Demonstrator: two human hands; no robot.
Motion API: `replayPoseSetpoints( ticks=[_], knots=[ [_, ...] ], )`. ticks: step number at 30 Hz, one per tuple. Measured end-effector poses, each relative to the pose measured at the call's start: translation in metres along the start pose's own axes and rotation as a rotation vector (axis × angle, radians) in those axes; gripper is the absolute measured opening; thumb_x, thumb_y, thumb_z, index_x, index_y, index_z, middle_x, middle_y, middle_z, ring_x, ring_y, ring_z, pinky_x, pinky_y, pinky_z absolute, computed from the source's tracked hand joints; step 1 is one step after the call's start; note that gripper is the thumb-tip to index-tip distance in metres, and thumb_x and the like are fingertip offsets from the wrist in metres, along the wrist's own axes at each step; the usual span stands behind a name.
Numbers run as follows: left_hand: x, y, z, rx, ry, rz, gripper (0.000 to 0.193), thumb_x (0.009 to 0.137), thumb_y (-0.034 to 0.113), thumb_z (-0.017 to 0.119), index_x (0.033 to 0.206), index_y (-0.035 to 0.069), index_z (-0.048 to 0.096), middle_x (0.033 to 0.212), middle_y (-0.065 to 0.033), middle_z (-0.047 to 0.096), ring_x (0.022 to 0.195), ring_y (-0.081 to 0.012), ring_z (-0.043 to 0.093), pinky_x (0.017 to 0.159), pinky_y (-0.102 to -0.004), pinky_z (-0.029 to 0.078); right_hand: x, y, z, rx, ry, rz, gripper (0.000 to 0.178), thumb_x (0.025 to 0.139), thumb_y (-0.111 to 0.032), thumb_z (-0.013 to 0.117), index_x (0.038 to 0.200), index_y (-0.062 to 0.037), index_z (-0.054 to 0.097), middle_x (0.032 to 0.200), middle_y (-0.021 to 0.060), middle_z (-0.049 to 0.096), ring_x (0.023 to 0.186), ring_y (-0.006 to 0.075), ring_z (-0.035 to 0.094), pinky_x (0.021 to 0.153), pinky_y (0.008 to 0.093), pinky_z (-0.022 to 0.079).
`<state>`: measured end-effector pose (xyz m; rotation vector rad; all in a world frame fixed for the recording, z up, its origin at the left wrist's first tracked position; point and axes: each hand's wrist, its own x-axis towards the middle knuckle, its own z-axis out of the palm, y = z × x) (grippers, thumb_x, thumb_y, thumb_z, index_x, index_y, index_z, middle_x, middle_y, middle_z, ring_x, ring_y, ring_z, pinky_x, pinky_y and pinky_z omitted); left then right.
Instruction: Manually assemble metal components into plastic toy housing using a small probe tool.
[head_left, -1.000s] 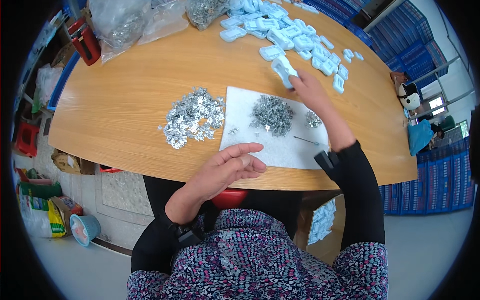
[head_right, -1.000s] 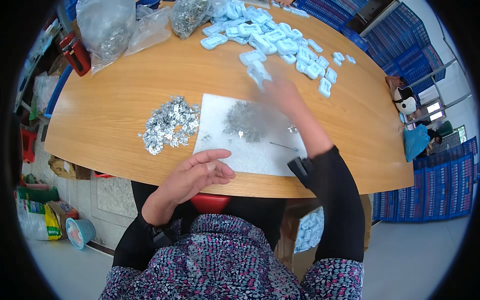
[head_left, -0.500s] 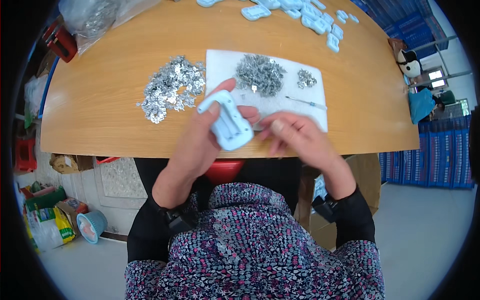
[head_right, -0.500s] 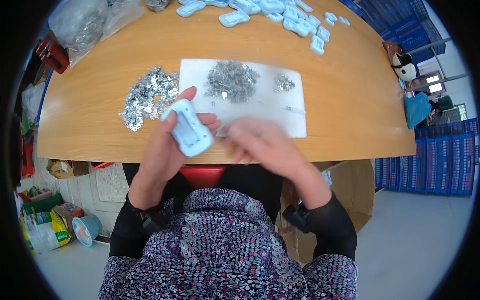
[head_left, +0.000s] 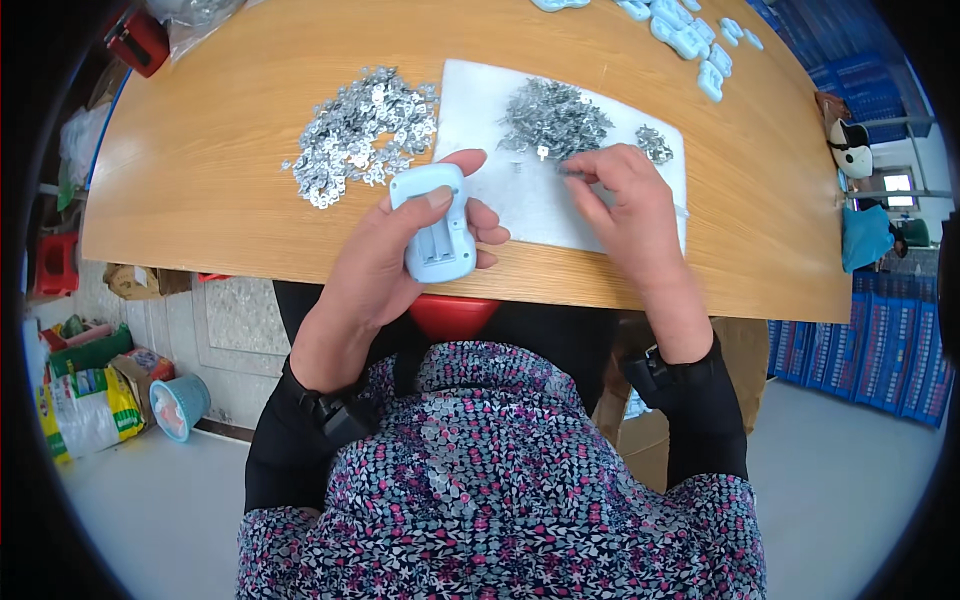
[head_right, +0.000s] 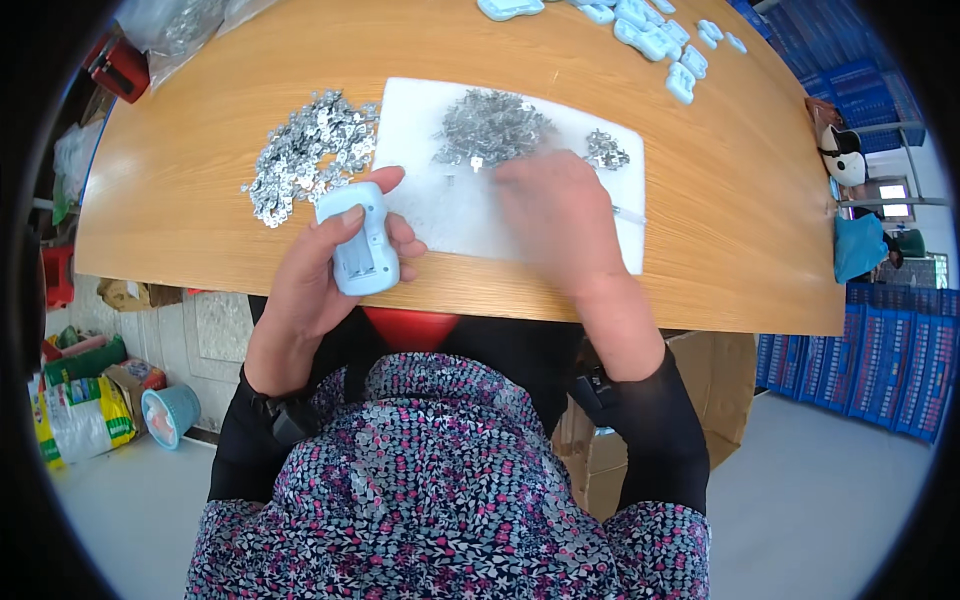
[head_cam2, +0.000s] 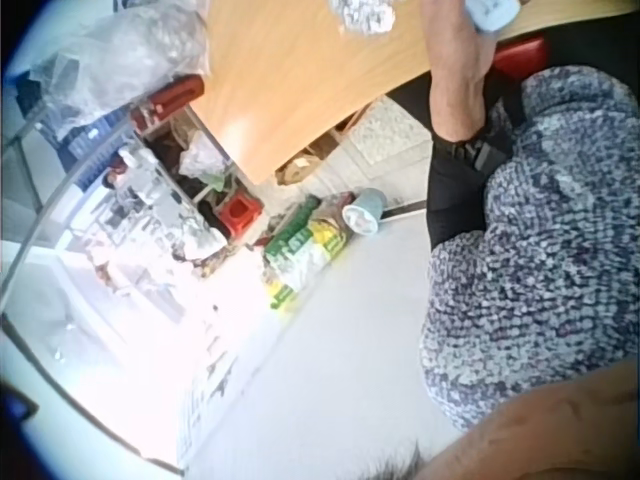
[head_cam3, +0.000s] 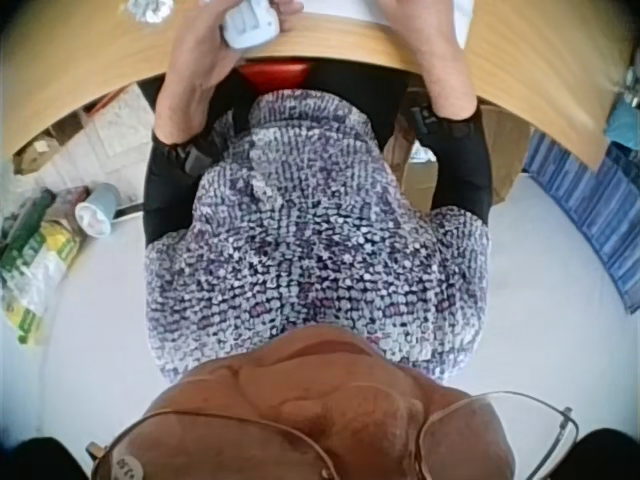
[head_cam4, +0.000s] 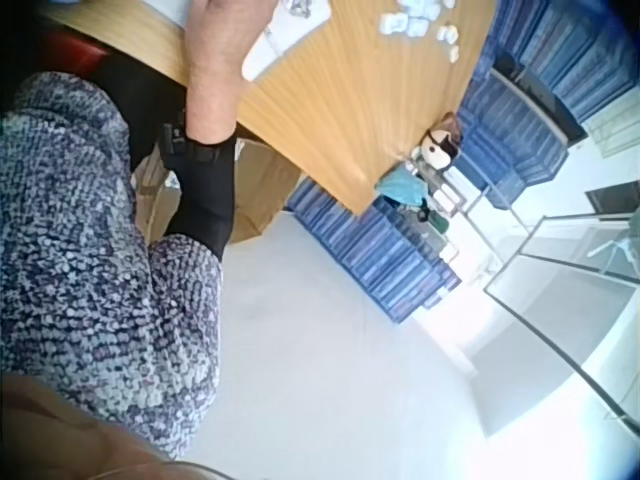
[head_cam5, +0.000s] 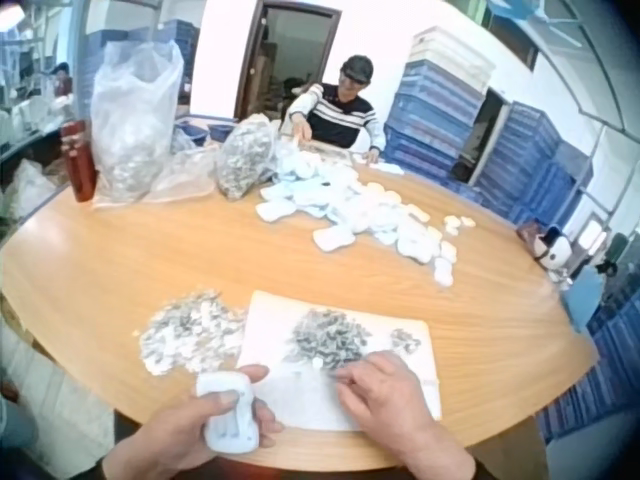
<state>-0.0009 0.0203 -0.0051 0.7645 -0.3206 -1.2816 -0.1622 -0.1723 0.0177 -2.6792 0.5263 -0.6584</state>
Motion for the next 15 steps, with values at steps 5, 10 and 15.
replayPoseSetpoints(
  ticks=[5, 10, 15],
  knots=[
    [0.003, -0.001, -0.006, -0.008, -0.076, -0.004, 0.058, 0.099, 0.026, 0.055, 0.147, -0.003, 0.039, 0.096, -0.0133, 0.067, 0.090, -0.0223, 0.068, 0.079, -0.0377, 0.058, 0.019, -0.018, 0.021, -0.183, 0.048, -0.214, 0.006, 0.078, -0.012, 0.071, 0.083, -0.0129, 0.069, 0.082, 0.0022, 0.060, 0.088, 0.0245, 0.058, 0.079, 0.0381, 0.042],
    [0.000, 0.000, -0.003, -0.017, -0.045, -0.006, 0.056, 0.098, 0.024, 0.056, 0.146, -0.002, 0.041, 0.096, -0.0122, 0.066, 0.091, -0.0213, 0.068, 0.081, -0.0383, 0.058, 0.027, -0.021, 0.023, -0.228, -0.023, -0.204, 0.002, 0.079, -0.013, 0.069, 0.079, -0.0136, 0.067, 0.081, 0.0001, 0.058, 0.089, 0.0231, 0.056, 0.081, 0.0388, 0.040],
    [-0.001, -0.001, 0.005, -0.015, 0.067, -0.014, 0.055, 0.095, 0.019, 0.063, 0.143, -0.001, 0.045, 0.098, -0.0087, 0.067, 0.091, -0.0188, 0.068, 0.079, -0.0346, 0.058, 0.023, -0.033, 0.001, -0.162, -0.100, -0.219, 0.005, 0.077, -0.013, 0.070, 0.077, -0.0137, 0.065, 0.083, -0.0007, 0.059, 0.090, 0.0228, 0.055, 0.081, 0.0393, 0.038]
  ],
)
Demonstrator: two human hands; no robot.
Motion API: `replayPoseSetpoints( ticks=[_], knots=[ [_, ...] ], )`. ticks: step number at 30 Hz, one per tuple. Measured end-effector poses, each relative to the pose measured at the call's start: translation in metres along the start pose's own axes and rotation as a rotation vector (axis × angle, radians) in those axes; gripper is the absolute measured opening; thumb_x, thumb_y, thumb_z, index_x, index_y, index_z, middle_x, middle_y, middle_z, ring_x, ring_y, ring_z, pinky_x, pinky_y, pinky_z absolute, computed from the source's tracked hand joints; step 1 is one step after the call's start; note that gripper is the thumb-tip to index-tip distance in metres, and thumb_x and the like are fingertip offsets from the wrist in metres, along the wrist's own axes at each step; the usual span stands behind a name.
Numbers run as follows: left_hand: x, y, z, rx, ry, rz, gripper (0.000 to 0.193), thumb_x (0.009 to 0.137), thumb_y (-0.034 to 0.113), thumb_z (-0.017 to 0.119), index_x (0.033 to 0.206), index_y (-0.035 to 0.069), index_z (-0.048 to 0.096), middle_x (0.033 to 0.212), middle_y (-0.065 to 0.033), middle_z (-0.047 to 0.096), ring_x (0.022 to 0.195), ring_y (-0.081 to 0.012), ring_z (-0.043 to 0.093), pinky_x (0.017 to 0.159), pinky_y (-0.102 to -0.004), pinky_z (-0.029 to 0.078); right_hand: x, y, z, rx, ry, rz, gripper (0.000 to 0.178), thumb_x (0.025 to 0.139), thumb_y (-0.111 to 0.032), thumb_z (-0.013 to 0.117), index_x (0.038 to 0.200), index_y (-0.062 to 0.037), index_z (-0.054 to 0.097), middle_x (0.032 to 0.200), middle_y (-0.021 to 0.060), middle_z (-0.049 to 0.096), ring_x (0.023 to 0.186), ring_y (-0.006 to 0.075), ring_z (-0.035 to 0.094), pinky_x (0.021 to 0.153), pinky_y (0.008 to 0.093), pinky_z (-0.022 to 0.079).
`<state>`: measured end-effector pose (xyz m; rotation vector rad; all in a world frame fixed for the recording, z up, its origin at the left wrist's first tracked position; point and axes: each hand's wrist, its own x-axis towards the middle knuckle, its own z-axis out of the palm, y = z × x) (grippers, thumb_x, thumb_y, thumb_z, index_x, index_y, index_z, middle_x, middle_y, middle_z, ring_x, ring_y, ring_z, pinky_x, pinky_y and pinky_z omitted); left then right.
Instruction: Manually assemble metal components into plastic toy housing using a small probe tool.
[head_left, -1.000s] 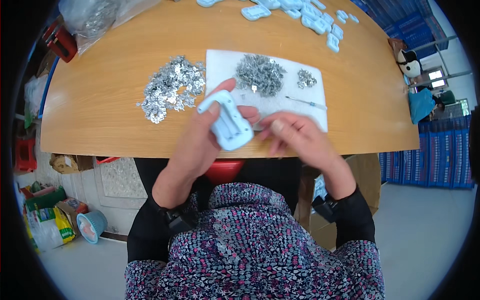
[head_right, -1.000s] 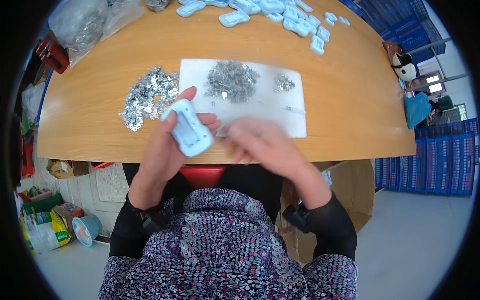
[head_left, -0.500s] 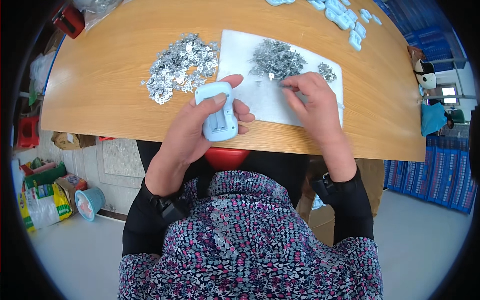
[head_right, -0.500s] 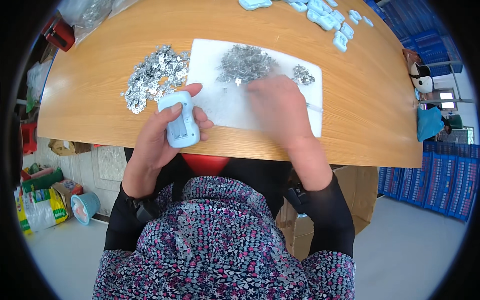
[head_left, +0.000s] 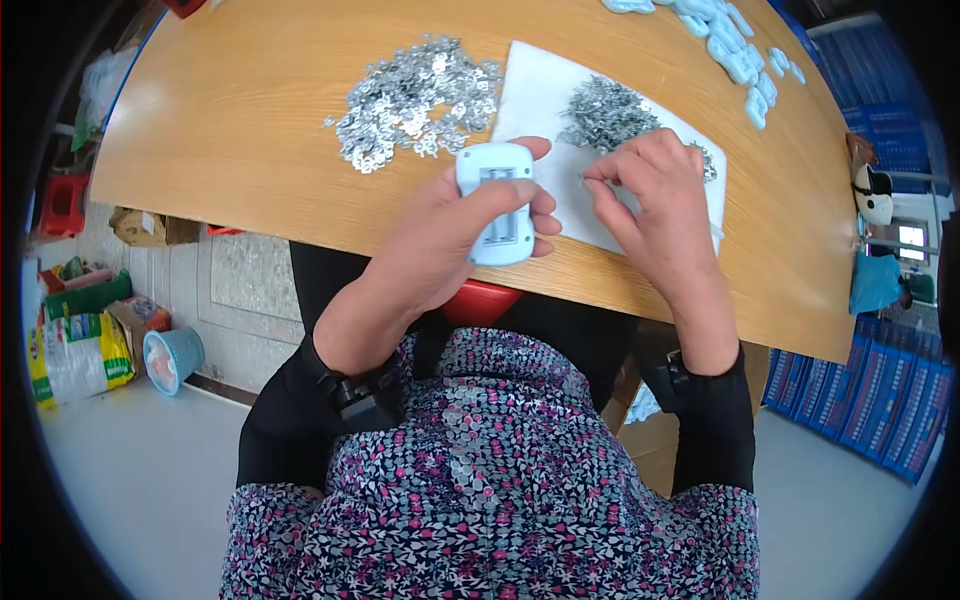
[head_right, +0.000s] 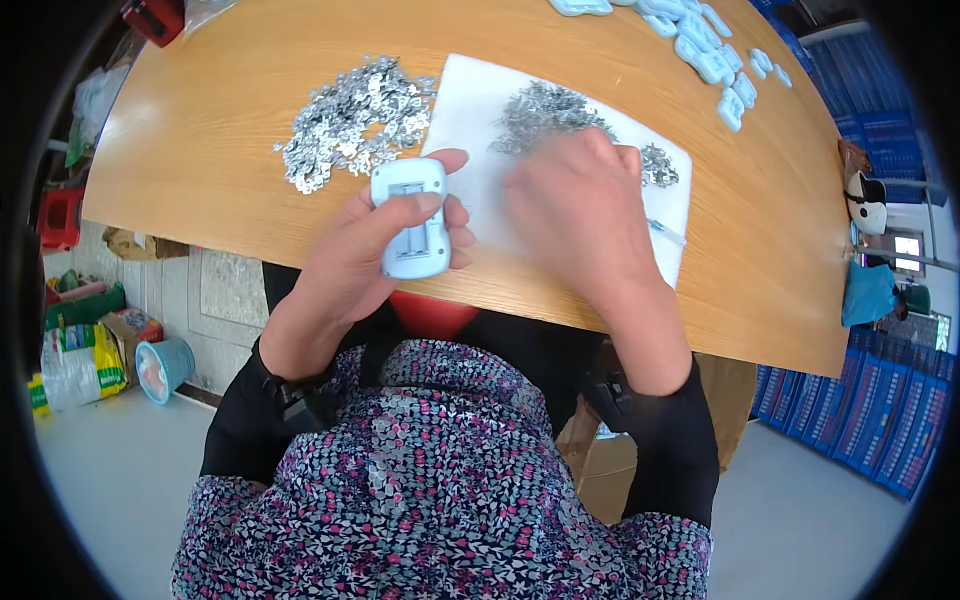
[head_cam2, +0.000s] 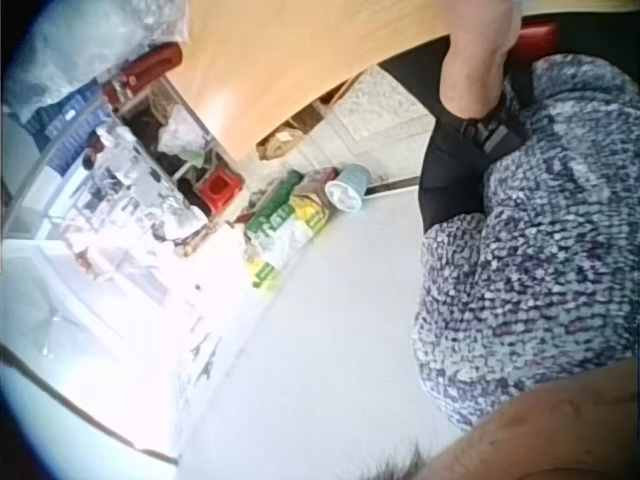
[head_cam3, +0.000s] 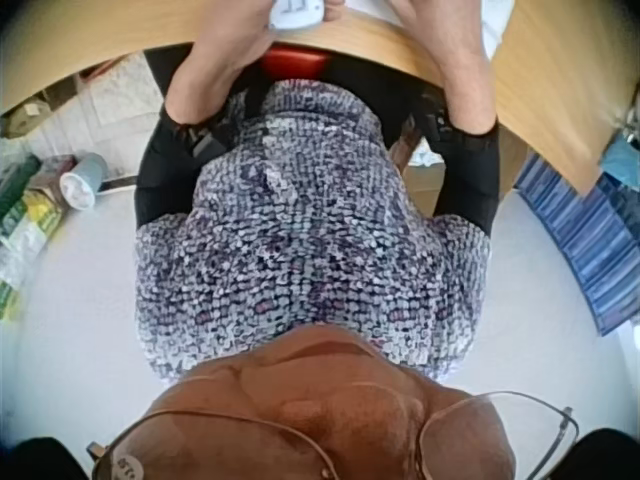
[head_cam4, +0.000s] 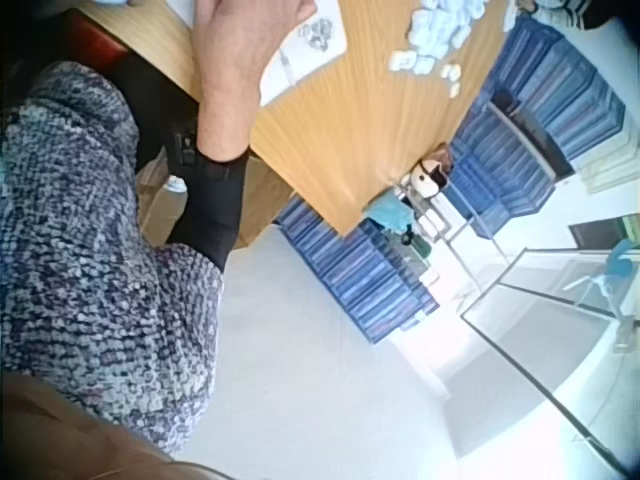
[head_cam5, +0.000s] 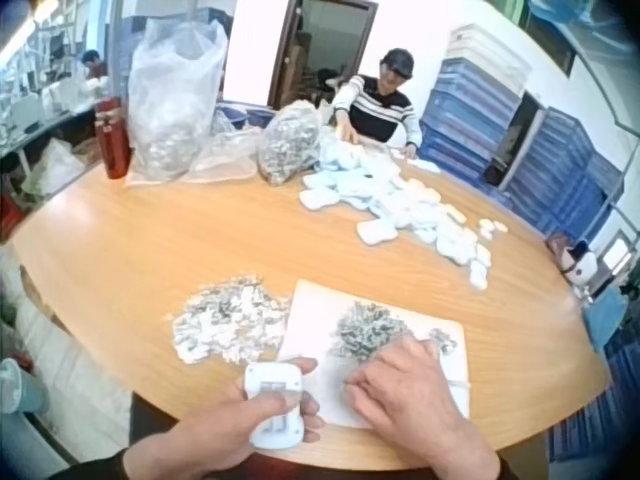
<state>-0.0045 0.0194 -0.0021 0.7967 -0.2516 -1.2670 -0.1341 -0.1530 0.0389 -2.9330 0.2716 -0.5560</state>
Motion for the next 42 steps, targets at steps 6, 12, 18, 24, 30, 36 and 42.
replayPoseSetpoints(
  ticks=[6, 12, 18, 24, 30, 36, 42],
  knots=[
    [0.004, 0.001, 0.006, 0.137, 0.039, -0.022, 0.053, 0.089, 0.014, 0.073, 0.138, 0.004, 0.054, 0.100, -0.0037, 0.067, 0.086, -0.0126, 0.067, 0.075, -0.0282, 0.057, 0.002, -0.022, -0.022, 0.065, -0.064, -0.131, 0.013, 0.075, -0.005, 0.075, 0.083, -0.0100, 0.066, 0.082, 0.0013, 0.058, 0.087, 0.0230, 0.055, 0.079, 0.0372, 0.037],
    [0.003, 0.005, 0.003, 0.055, 0.016, -0.094, 0.052, 0.090, 0.016, 0.072, 0.137, 0.007, 0.055, 0.100, -0.0018, 0.066, 0.086, -0.0100, 0.065, 0.075, -0.0285, 0.058, -0.002, -0.017, -0.012, 0.382, -0.076, -0.045, 0.009, 0.081, -0.004, 0.072, 0.086, -0.0053, 0.064, 0.083, 0.0032, 0.057, 0.085, 0.0202, 0.054, 0.080, 0.0326, 0.040],
    [0.004, 0.007, 0.003, -0.011, -0.020, -0.114, 0.051, 0.104, 0.039, 0.043, 0.140, 0.004, 0.053, 0.097, -0.0047, 0.067, 0.085, -0.0137, 0.066, 0.079, -0.0376, 0.059, -0.008, -0.015, -0.004, 0.771, -0.079, 0.194, 0.007, 0.091, -0.006, 0.065, 0.092, -0.0009, 0.061, 0.090, 0.0034, 0.055, 0.083, 0.0135, 0.051, 0.078, 0.0271, 0.042],
    [0.009, 0.005, -0.005, -0.068, -0.090, -0.096, 0.067, 0.107, 0.045, 0.016, 0.141, -0.001, 0.049, 0.098, -0.0074, 0.068, 0.085, -0.0183, 0.068, 0.080, -0.0433, 0.060, -0.004, -0.020, -0.009, 0.663, -0.044, 0.149, 0.005, 0.091, -0.003, 0.065, 0.093, -0.0003, 0.061, 0.088, 0.0040, 0.055, 0.081, 0.0137, 0.051, 0.074, 0.0274, 0.043],
    [0.005, 0.007, 0.001, -0.058, -0.024, -0.115, 0.064, 0.107, 0.041, 0.016, 0.142, -0.001, 0.049, 0.101, -0.0092, 0.068, 0.089, -0.0187, 0.068, 0.081, -0.0417, 0.059, 0.001, -0.032, -0.008, 0.575, -0.020, 0.099, 0.006, 0.088, -0.003, 0.065, 0.094, -0.0011, 0.063, 0.087, 0.0073, 0.057, 0.080, 0.0200, 0.055, 0.073, 0.0307, 0.045],
    [0.010, 0.011, -0.005, -0.137, -0.077, 0.002, 0.060, 0.105, 0.042, 0.025, 0.140, 0.000, 0.049, 0.104, -0.0123, 0.066, 0.091, -0.0231, 0.067, 0.087, -0.0419, 0.055, -0.018, -0.019, -0.008, 0.583, -0.039, 0.276, 0.007, 0.088, -0.004, 0.064, 0.095, -0.0023, 0.064, 0.086, 0.0093, 0.058, 0.079, 0.0255, 0.057, 0.072, 0.0340, 0.047],
    [0.017, 0.016, -0.005, -0.195, -0.060, 0.106, 0.058, 0.103, 0.043, 0.028, 0.139, 0.002, 0.048, 0.100, -0.0122, 0.065, 0.092, -0.0261, 0.065, 0.089, -0.0464, 0.054, -0.020, -0.015, 0.026, -0.145, 0.131, 0.131, 0.010, 0.082, -0.006, 0.072, 0.089, -0.0097, 0.067, 0.082, 0.0039, 0.060, 0.077, 0.0207, 0.060, 0.070, 0.0332, 0.042]
  ],
)
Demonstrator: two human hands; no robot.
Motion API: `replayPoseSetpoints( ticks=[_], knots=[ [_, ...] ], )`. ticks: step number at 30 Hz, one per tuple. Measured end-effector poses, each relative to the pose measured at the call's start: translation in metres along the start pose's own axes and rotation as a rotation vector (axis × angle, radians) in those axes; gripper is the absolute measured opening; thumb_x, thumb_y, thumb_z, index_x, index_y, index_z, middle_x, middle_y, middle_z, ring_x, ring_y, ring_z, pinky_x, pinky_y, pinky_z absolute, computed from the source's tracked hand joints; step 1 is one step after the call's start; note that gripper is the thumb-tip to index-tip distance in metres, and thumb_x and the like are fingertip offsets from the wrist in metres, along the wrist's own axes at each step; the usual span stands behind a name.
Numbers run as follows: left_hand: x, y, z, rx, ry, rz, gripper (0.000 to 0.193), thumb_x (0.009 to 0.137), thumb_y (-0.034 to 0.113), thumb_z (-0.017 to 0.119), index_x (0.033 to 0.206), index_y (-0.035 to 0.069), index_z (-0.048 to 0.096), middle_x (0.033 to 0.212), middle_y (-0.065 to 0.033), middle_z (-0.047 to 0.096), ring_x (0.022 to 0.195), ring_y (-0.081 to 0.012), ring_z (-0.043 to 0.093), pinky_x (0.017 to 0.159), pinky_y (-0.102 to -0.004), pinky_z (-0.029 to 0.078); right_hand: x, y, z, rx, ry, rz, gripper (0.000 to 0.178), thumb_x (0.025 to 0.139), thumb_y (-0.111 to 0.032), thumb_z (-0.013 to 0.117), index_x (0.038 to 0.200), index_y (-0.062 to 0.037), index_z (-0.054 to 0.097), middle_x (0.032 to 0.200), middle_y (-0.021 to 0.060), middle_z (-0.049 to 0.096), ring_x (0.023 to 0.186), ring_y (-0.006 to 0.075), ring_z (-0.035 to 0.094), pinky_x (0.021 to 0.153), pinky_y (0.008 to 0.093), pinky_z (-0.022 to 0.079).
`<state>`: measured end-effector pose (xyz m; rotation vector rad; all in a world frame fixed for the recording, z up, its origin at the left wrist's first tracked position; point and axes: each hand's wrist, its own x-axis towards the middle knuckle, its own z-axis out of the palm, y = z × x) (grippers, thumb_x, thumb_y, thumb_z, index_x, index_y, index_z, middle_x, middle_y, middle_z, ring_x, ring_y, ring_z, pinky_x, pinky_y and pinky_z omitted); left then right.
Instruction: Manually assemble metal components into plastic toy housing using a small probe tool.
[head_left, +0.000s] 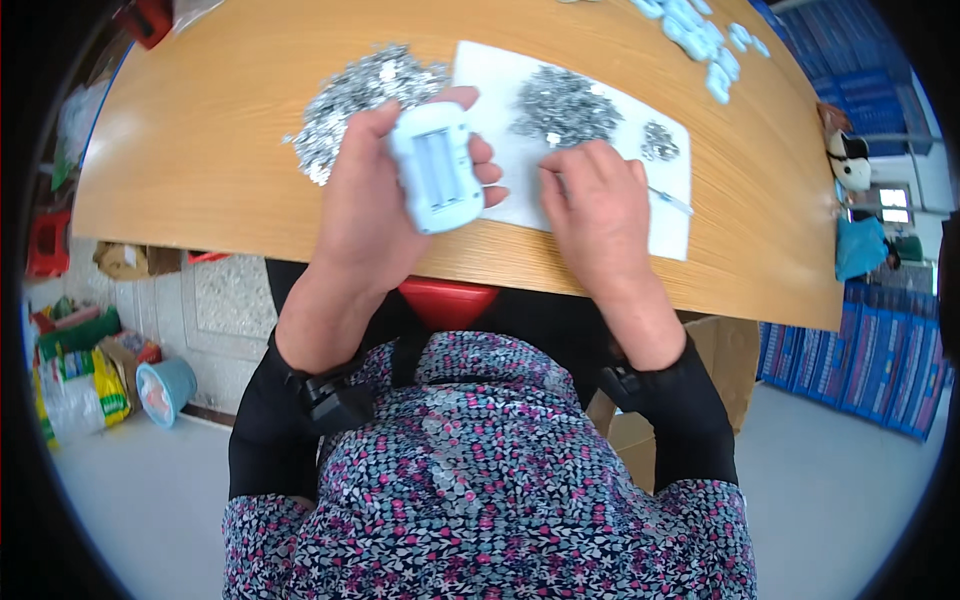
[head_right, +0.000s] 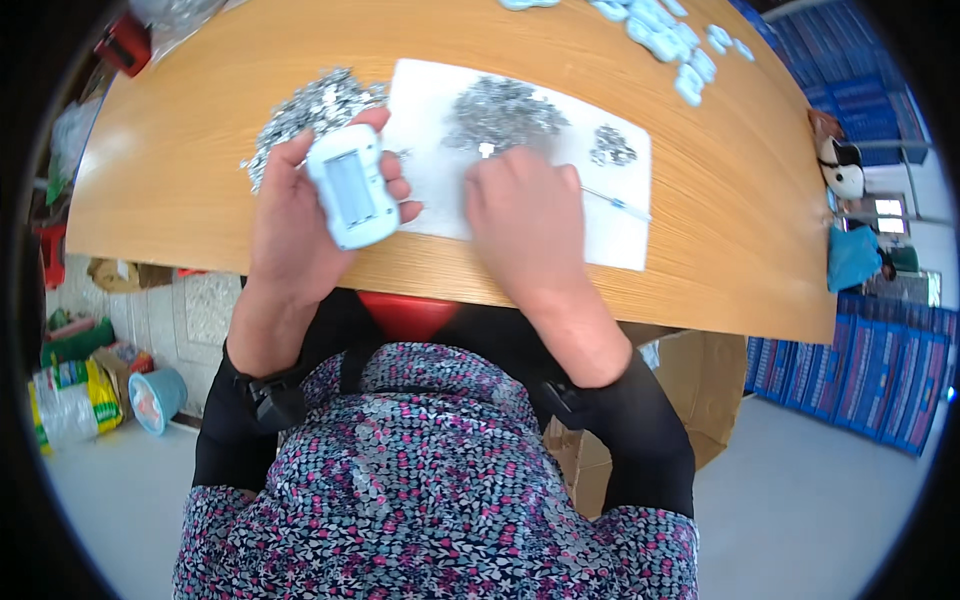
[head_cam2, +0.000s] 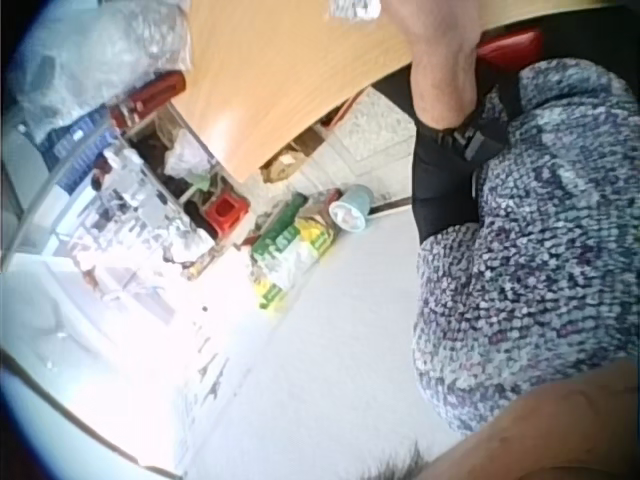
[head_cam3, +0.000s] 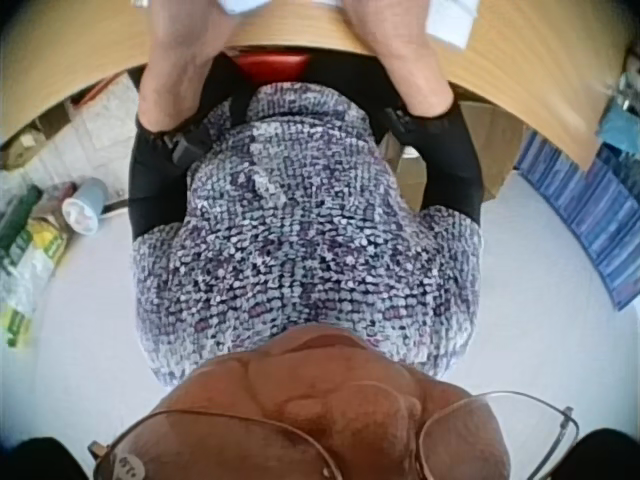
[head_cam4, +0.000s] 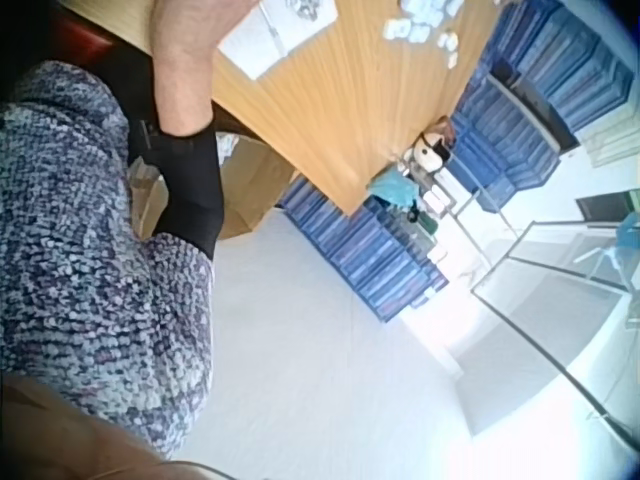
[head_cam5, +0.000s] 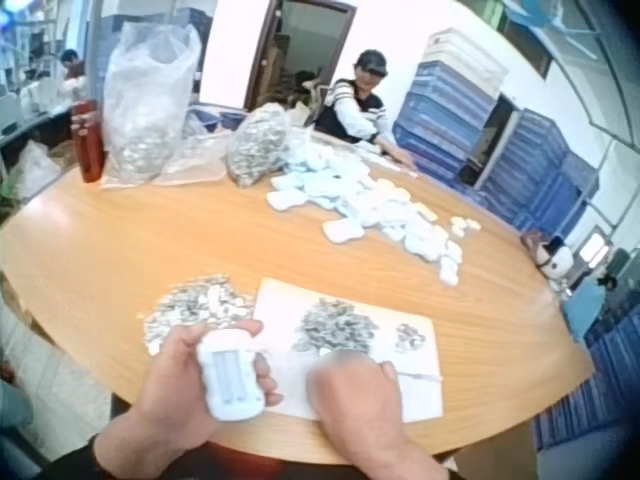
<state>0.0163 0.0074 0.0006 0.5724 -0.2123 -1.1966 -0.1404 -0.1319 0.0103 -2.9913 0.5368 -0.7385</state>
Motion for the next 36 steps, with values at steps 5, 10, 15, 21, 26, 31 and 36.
replayPoseSetpoints(
  ticks=[5, 10, 15, 21, 26, 31, 36],
  knots=[
    [-0.005, -0.004, 0.002, 0.024, 0.038, -0.007, 0.058, 0.104, 0.043, 0.024, 0.139, 0.003, 0.049, 0.099, -0.0123, 0.064, 0.091, -0.0256, 0.064, 0.086, -0.0464, 0.054, -0.008, 0.015, -0.009, 0.023, 0.007, 0.057, 0.002, 0.084, -0.014, 0.067, 0.085, -0.0125, 0.067, 0.084, 0.0029, 0.063, 0.085, 0.0253, 0.060, 0.072, 0.0398, 0.041],
    [-0.005, -0.009, 0.004, 0.033, 0.035, -0.030, 0.059, 0.105, 0.043, 0.022, 0.139, 0.003, 0.049, 0.096, -0.0122, 0.064, 0.089, -0.0256, 0.064, 0.084, -0.0460, 0.055, -0.024, 0.086, -0.038, -0.004, 0.058, 0.375, 0.010, 0.083, -0.011, 0.067, 0.092, -0.0124, 0.071, 0.091, 0.0055, 0.067, 0.092, 0.0275, 0.062, 0.080, 0.0402, 0.043],
    [-0.006, -0.015, 0.015, 0.060, 0.059, -0.088, 0.059, 0.105, 0.044, 0.023, 0.139, 0.002, 0.048, 0.093, -0.0120, 0.064, 0.086, -0.0247, 0.064, 0.079, -0.0429, 0.057, -0.018, 0.117, -0.022, -0.182, -0.012, 0.181, 0.012, 0.083, -0.008, 0.071, 0.094, -0.0115, 0.072, 0.089, 0.0055, 0.068, 0.088, 0.0245, 0.062, 0.082, 0.0382, 0.045],
    [-0.009, -0.018, 0.027, 0.299, 0.074, -0.064, 0.046, 0.100, 0.029, 0.053, 0.135, -0.001, 0.048, 0.091, -0.0109, 0.063, 0.083, -0.0203, 0.065, 0.075, -0.0373, 0.058, -0.008, 0.099, -0.030, 0.004, 0.007, 0.116, 0.012, 0.081, -0.011, 0.073, 0.093, -0.0127, 0.072, 0.089, 0.0026, 0.067, 0.092, 0.0247, 0.060, 0.085, 0.0391, 0.042],
    [-0.005, -0.029, 0.041, 0.314, 0.093, -0.144, 0.048, 0.091, 0.014, 0.069, 0.134, 0.002, 0.051, 0.096, -0.0093, 0.065, 0.087, -0.0178, 0.066, 0.077, -0.0342, 0.060, -0.009, 0.028, -0.051, 0.476, -0.056, 0.120, 0.013, 0.080, -0.012, 0.074, 0.093, -0.0138, 0.071, 0.091, 0.0022, 0.068, 0.094, 0.0248, 0.061, 0.084, 0.0383, 0.043],
    [-0.006, -0.031, 0.030, 0.268, 0.035, -0.118, 0.046, 0.091, 0.009, 0.067, 0.134, 0.001, 0.051, 0.102, -0.0084, 0.067, 0.089, -0.0156, 0.068, 0.079, -0.0299, 0.059, -0.014, 0.004, -0.038, 0.581, -0.075, 0.230, 0.013, 0.085, -0.012, 0.072, 0.097, -0.0085, 0.070, 0.093, 0.0064, 0.068, 0.085, 0.0289, 0.065, 0.077, 0.0367, 0.051],
    [-0.011, -0.027, 0.026, 0.245, 0.063, -0.113, 0.048, 0.090, 0.008, 0.070, 0.134, 0.002, 0.053, 0.100, -0.0053, 0.067, 0.090, -0.0136, 0.066, 0.078, -0.0307, 0.057, -0.016, -0.005, -0.039, 0.736, -0.231, 0.367, 0.012, 0.090, -0.010, 0.067, 0.100, -0.0032, 0.067, 0.090, 0.0087, 0.068, 0.082, 0.0272, 0.065, 0.078, 0.0321, 0.051]
  ],
)
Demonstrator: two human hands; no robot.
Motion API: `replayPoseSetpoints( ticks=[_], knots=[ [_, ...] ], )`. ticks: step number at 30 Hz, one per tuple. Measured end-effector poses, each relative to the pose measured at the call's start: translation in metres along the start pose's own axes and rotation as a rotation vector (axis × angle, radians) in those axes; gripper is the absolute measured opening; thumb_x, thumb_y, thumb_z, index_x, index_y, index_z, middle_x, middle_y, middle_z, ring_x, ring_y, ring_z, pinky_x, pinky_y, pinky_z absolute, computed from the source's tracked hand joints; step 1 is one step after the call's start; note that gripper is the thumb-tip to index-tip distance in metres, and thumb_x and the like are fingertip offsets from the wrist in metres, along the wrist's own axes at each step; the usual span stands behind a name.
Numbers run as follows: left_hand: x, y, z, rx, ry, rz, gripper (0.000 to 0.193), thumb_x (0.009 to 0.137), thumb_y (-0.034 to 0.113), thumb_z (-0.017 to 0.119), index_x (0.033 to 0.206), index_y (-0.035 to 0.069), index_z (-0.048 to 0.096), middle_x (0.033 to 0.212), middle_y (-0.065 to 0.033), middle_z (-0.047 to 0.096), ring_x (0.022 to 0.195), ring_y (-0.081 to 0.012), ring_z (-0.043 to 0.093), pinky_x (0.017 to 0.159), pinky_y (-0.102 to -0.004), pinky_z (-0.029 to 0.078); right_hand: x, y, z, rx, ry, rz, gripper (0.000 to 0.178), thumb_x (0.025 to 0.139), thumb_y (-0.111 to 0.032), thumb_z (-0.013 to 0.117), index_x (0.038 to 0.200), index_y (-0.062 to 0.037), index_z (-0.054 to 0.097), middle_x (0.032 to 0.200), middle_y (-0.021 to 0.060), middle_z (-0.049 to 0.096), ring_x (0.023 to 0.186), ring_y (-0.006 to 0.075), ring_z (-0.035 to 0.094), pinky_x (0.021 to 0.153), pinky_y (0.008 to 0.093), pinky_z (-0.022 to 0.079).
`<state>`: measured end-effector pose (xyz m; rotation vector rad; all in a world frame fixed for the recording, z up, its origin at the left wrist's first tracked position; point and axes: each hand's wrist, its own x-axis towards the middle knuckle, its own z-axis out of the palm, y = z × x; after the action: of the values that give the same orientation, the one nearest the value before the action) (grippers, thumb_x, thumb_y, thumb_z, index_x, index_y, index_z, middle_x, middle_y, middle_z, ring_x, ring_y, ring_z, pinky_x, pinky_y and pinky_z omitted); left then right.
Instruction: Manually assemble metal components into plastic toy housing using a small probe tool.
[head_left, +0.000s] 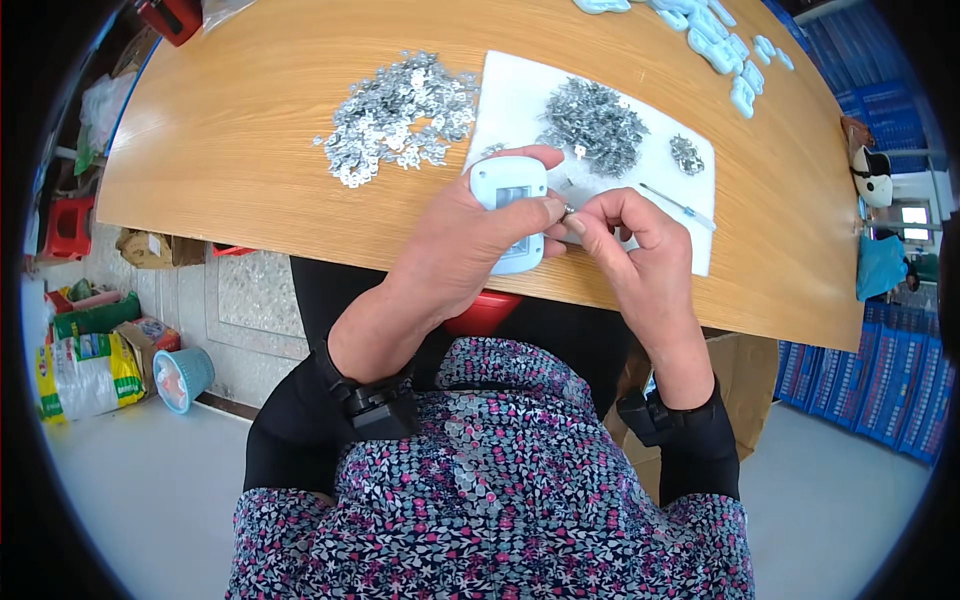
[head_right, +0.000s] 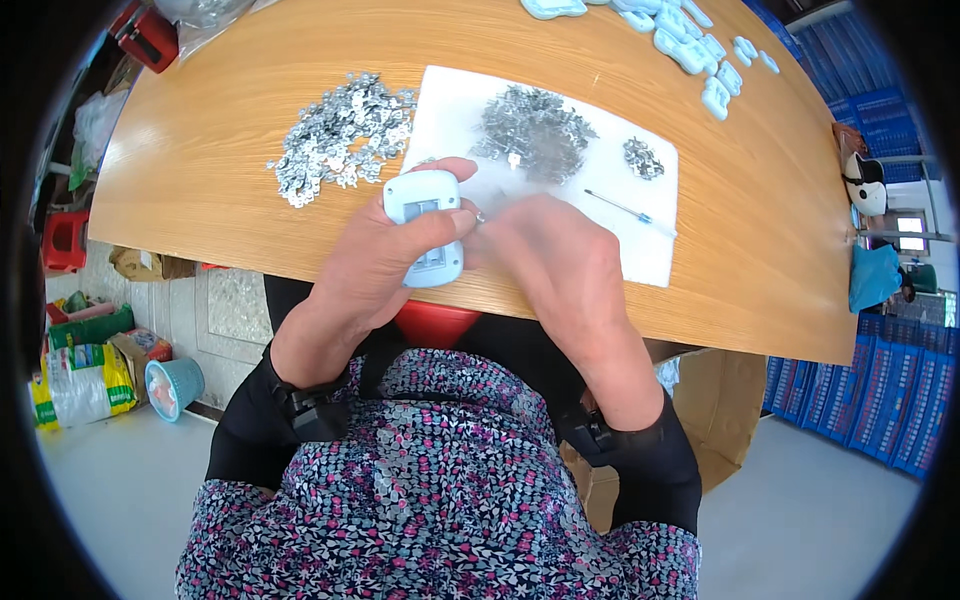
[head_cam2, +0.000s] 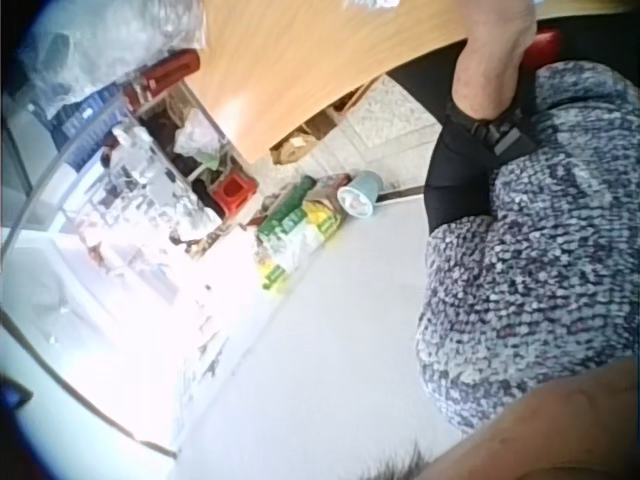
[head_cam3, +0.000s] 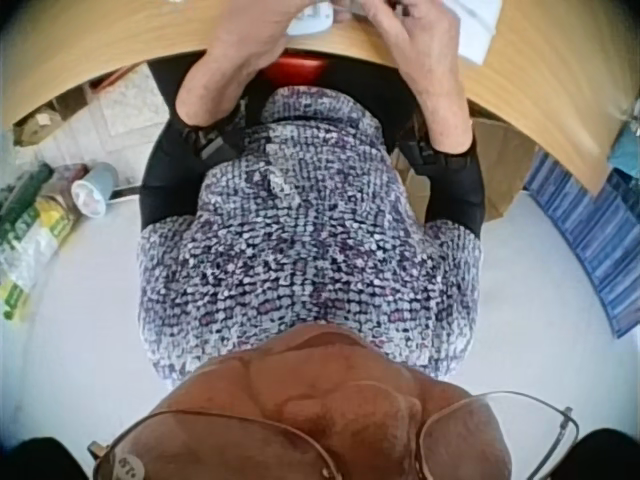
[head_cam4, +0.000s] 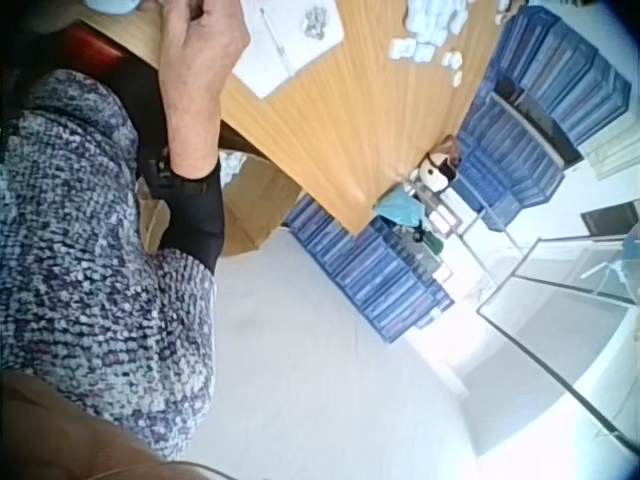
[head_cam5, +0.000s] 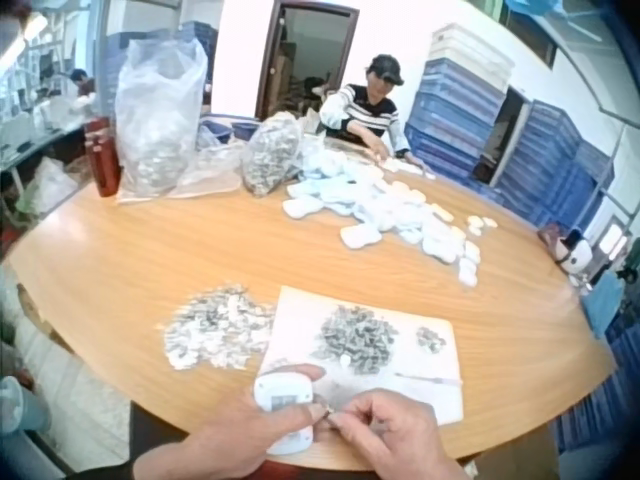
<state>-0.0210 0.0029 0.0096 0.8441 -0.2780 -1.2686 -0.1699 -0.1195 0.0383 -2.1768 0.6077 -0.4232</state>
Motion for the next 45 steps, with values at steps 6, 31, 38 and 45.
replayPoseSetpoints(
  ticks=[6, 31, 38, 45],
  knots=[
    [0.001, -0.003, -0.004, 0.001, 0.016, 0.021, 0.048, 0.089, 0.007, 0.068, 0.133, 0.001, 0.051, 0.098, -0.0076, 0.065, 0.084, -0.0144, 0.068, 0.076, -0.0268, 0.058, -0.002, 0.006, 0.011, 0.351, -0.011, 0.091, 0.010, 0.096, -0.008, 0.063, 0.103, -0.0007, 0.063, 0.091, 0.0040, 0.067, 0.083, 0.0112, 0.060, 0.078, 0.0250, 0.048],
    [0.002, 0.000, -0.005, -0.106, 0.004, -0.244, 0.058, 0.108, 0.047, 0.024, 0.122, 0.000, 0.053, 0.092, -0.0138, 0.067, 0.076, -0.0244, 0.070, 0.067, -0.0437, 0.063, 0.024, -0.023, 0.017, -0.537, 0.000, -0.471, 0.010, 0.083, -0.004, 0.073, 0.089, -0.0032, 0.065, 0.082, 0.0060, 0.066, 0.070, 0.0221, 0.060, 0.066, 0.0337, 0.045],
    [0.002, 0.003, -0.004, -0.086, 0.024, -0.235, 0.057, 0.108, 0.047, 0.024, 0.120, 0.000, 0.054, 0.093, -0.0148, 0.068, 0.074, -0.0234, 0.070, 0.064, -0.0390, 0.062, 0.016, -0.015, 0.014, -0.514, 0.002, -0.460, 0.026, 0.081, -0.010, 0.071, 0.107, -0.0077, 0.068, 0.092, 0.0061, 0.066, 0.084, 0.0254, 0.064, 0.075, 0.0358, 0.049],
    [-0.001, -0.002, -0.007, 0.048, 0.003, -0.136, 0.054, 0.108, 0.044, 0.029, 0.133, 0.002, 0.052, 0.095, -0.0125, 0.067, 0.072, -0.0242, 0.071, 0.064, -0.0365, 0.063, 0.014, -0.021, 0.012, 0.248, -0.123, 0.107, 0.021, 0.097, -0.012, 0.061, 0.113, 0.0016, 0.064, 0.089, 0.0053, 0.067, 0.076, 0.0130, 0.065, 0.071, 0.0274, 0.051]
  ],
)
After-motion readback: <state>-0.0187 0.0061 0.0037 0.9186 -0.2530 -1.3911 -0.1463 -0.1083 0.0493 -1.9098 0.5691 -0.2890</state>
